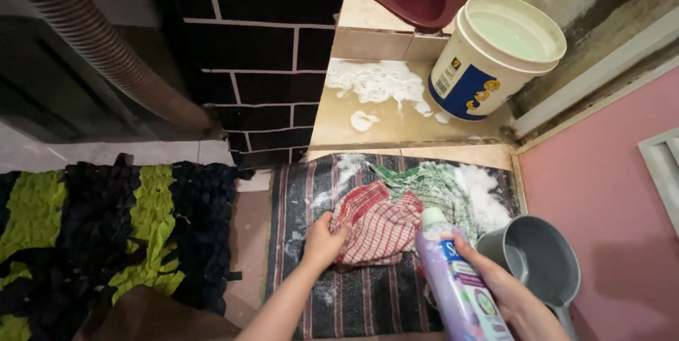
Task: The person is hand-washing various rags or cloths using soap and a brush in a bathroom setting.
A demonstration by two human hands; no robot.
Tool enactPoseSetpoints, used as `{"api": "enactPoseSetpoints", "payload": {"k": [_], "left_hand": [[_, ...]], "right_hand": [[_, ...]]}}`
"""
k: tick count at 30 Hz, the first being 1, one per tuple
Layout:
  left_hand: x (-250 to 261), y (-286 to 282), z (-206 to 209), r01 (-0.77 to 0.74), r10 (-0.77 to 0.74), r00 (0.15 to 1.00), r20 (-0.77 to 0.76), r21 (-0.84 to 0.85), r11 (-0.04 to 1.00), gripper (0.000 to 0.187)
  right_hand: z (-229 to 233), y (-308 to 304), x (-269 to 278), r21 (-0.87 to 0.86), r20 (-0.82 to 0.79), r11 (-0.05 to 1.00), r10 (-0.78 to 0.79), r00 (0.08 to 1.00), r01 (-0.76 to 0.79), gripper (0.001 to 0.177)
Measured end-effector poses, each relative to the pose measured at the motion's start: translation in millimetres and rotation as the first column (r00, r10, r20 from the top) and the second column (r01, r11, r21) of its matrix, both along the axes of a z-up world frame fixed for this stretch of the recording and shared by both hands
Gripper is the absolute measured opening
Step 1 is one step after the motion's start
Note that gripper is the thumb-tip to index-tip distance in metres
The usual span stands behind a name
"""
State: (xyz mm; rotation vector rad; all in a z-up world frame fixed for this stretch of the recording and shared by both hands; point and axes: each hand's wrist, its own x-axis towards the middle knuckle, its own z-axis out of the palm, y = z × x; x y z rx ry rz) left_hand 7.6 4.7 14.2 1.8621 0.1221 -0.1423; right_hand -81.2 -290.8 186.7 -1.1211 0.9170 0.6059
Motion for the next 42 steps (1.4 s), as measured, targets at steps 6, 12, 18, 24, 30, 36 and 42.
{"api": "enactPoseSetpoints", "payload": {"k": [6,12,18,24,30,36,42], "left_hand": [[1,0,3,0.023,-0.026,0.996,-0.084,-0.038,0.999,0.034],[2,0,-1,0.034,-0.035,0.996,-0.087,-0.012,0.999,0.037],[3,0,0,0.032,-0.033,0.996,-0.08,-0.005,0.999,0.037],[2,1,5,0.045,-0.048,0.994,-0.103,-0.03,0.999,0.036],[3,1,5,0.05,-0.052,0.993,-0.104,-0.018,0.999,0.035],[1,1,6,0.044,-0.045,0.993,-0.108,-0.004,0.999,0.034],[5,0,-6,0.042,-0.044,0.997,-0.058,-0.03,0.999,0.033]], "right_hand": [[37,17,-8,-0.114,-0.179,0.991,0.042,0.983,-0.063,0.064],[26,7,-6,-0.165,-0.196,0.969,0.153,0.969,-0.186,0.069],[50,13,-3,-0.375,-0.14,0.881,0.252,0.957,-0.287,0.069],[67,36,-5,-0.348,-0.158,0.926,0.097,0.983,-0.147,0.071],[18,-1,9,-0.307,-0.107,0.885,0.333,0.937,-0.349,0.069],[-15,-8,16,-0.259,0.09,0.912,0.352,0.932,-0.319,0.064],[-11,22,29,-0.27,0.282,0.934,0.31,0.908,-0.235,0.051]]}}
